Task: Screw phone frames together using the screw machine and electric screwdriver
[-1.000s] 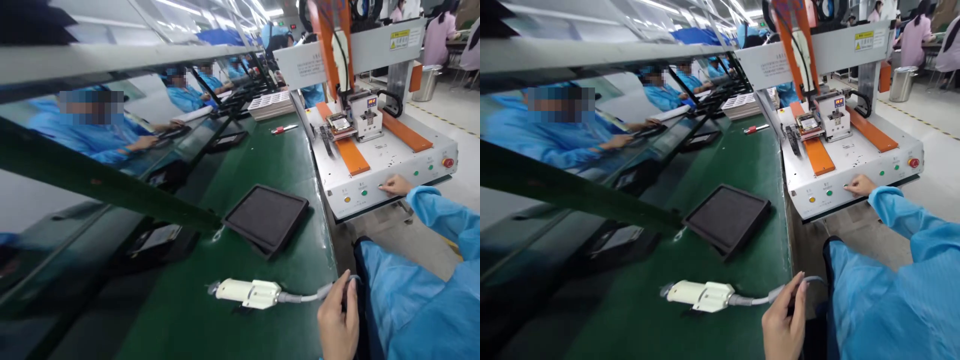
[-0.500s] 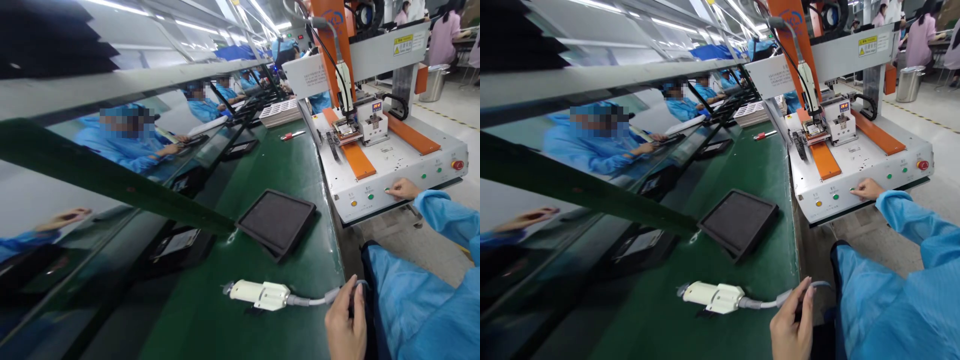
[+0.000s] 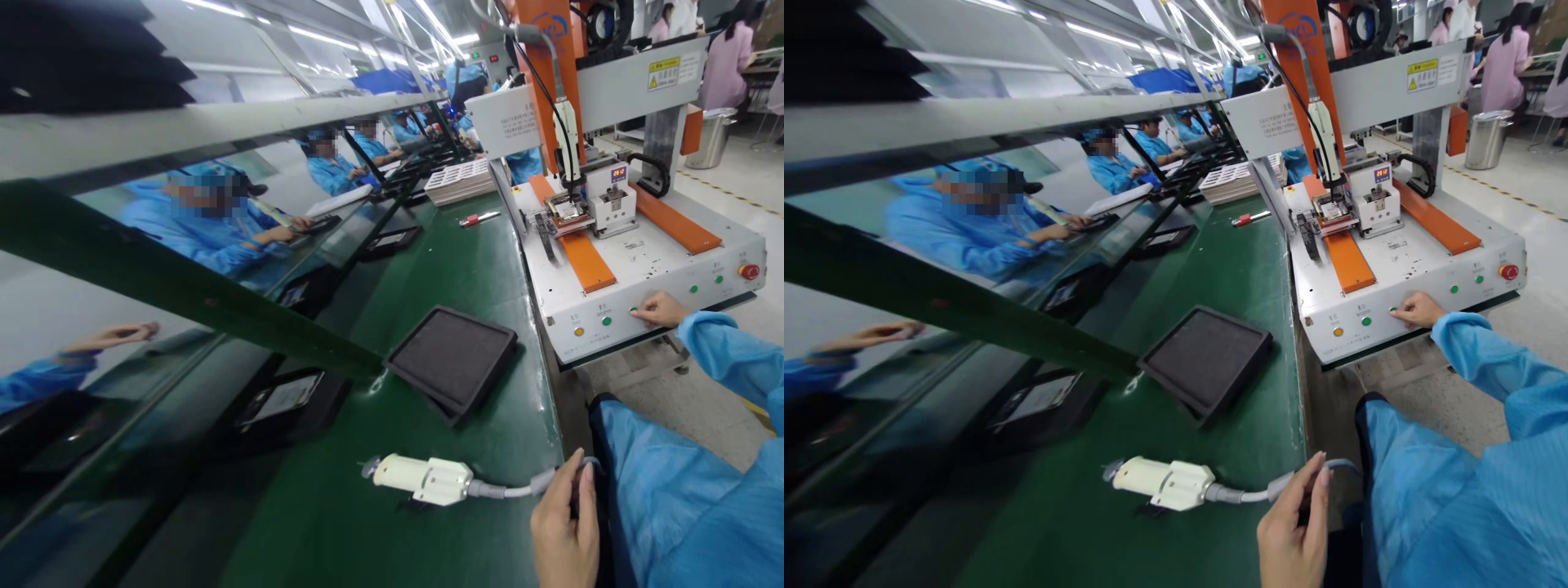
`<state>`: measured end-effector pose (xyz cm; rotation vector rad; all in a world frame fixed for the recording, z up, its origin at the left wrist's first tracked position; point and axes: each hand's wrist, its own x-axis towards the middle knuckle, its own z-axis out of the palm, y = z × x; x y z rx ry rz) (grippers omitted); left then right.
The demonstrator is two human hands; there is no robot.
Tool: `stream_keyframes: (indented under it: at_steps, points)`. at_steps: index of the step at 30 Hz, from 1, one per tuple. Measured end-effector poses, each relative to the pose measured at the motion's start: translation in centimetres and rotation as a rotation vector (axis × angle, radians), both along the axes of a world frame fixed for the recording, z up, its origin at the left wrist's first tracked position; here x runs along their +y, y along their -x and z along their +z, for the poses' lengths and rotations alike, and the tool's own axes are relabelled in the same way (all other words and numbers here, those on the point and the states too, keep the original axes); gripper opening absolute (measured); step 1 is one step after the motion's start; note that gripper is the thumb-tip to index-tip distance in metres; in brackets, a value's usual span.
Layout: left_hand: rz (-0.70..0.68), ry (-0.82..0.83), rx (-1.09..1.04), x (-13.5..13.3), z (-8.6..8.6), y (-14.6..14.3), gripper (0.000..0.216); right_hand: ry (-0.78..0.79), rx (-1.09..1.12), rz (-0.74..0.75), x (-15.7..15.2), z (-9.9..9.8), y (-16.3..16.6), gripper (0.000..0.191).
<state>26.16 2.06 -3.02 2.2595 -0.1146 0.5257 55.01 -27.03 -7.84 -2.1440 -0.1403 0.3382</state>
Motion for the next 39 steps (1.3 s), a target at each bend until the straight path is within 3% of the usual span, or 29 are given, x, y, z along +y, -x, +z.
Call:
stream_keyframes:
  at_steps: [16,28,31,34,36,39]
  points:
    - [-0.009,-0.012,-0.006,0.1,0.0,-0.1,0.024,0.013,-0.011,0.001,-0.2,-0.5,-0.2,0.05]
    - [-0.01,-0.035,-0.001,0.2,-0.1,-0.2,0.024,0.094,-0.095,0.044,0.4,0.7,0.8,0.05]
    - [-0.003,-0.032,0.007,0.2,-0.2,-0.1,0.024,0.152,-0.213,0.055,0.5,2.5,1.6,0.04]
    - [-0.001,-0.03,0.004,0.4,-0.3,-0.1,0.024,0.236,-0.413,-0.075,-1.0,6.5,0.6,0.03]
    - [-0.02,-0.031,0.0,0.6,-0.4,-0.1,0.024,0.293,-0.542,-0.254,-3.0,10.0,-1.2,0.04]
    - [-0.027,-0.024,0.006,0.8,-0.6,-0.3,0.025,0.427,-0.722,-0.444,-5.8,14.5,-3.3,0.073]
